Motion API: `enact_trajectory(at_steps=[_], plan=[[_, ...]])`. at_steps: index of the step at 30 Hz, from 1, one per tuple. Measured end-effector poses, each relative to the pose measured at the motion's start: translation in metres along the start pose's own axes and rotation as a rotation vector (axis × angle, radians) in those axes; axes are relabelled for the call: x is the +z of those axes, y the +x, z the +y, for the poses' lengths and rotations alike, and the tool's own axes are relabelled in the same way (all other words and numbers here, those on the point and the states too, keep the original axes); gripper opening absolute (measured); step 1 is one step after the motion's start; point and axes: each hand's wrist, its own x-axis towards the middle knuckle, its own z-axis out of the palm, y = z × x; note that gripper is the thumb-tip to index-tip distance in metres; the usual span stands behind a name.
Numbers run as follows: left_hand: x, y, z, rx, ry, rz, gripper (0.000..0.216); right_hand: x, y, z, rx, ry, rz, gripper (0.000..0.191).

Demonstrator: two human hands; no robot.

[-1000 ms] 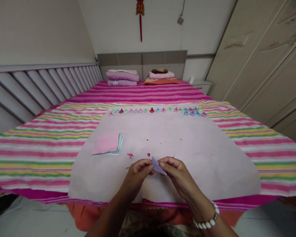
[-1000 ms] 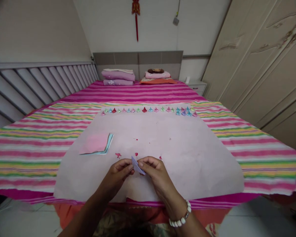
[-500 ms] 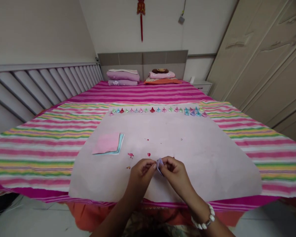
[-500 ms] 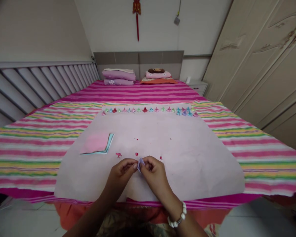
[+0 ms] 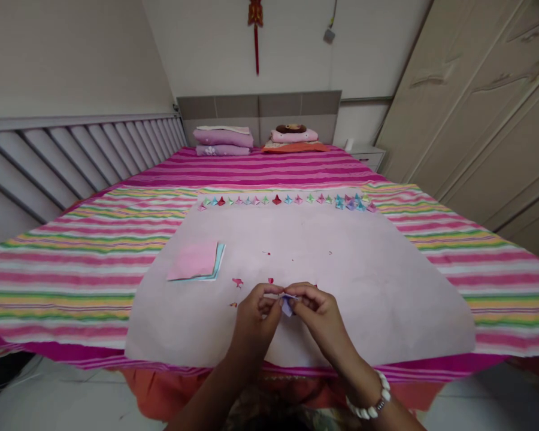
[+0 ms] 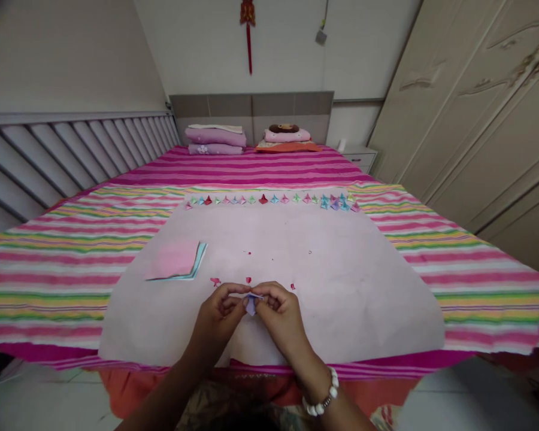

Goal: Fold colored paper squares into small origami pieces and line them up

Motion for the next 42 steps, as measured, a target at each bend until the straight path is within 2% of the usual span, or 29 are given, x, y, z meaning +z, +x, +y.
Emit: enact_trajectory(at_steps=[3,6,9,12,16,19,22,27,29,32,35,39,42], plan=[[-0.004,0.000,0.002,0.179,0.055,-0.011,0.005,-0.001,0.000,-0.003,0.087,0.073,-0.009,0.011],[-0.008,0.000,0.004,0.383,0.180,-0.097,0.020,-0.002,-0.001,-0.006,0.130,0.106,-0.004,0.009],[-0.009,0.000,0.005,0.425,0.214,-0.129,0.026,-0.002,-0.001,-0.008,0.142,0.109,0.002,0.008],[-0.008,0.000,0.004,0.369,0.204,-0.047,0.016,-0.002,-0.001,-0.007,0.157,0.131,-0.012,0.011],[-0.006,0.002,0.004,0.215,0.165,0.078,0.007,-0.003,-0.001,-0.006,0.186,0.186,-0.055,0.020],[-0.005,0.003,0.003,0.106,0.106,0.108,0.005,-0.003,-0.002,-0.005,0.204,0.186,-0.088,0.027],[-0.004,0.004,0.000,0.044,-0.026,0.106,0.008,-0.002,-0.002,-0.003,0.219,0.162,-0.108,0.029],[-0.004,0.008,0.001,-0.093,-0.244,0.031,0.039,-0.001,-0.003,-0.004,0.226,0.147,-0.090,0.028],[-0.004,0.010,0.003,-0.120,-0.251,-0.017,0.036,0.000,-0.003,-0.003,0.224,0.138,-0.093,0.028],[-0.004,0.011,0.006,-0.105,-0.178,-0.028,0.019,0.002,-0.004,-0.001,0.223,0.137,-0.102,0.029],[-0.002,0.010,0.005,-0.088,-0.196,-0.017,0.020,0.004,-0.006,0.002,0.228,0.127,-0.127,0.030],[0.000,0.008,0.004,-0.114,-0.313,-0.060,0.024,0.005,-0.008,0.004,0.216,0.046,-0.226,0.034],[0.001,0.007,0.003,-0.133,-0.343,-0.024,0.026,0.006,-0.010,0.003,0.191,0.013,-0.258,0.036]])
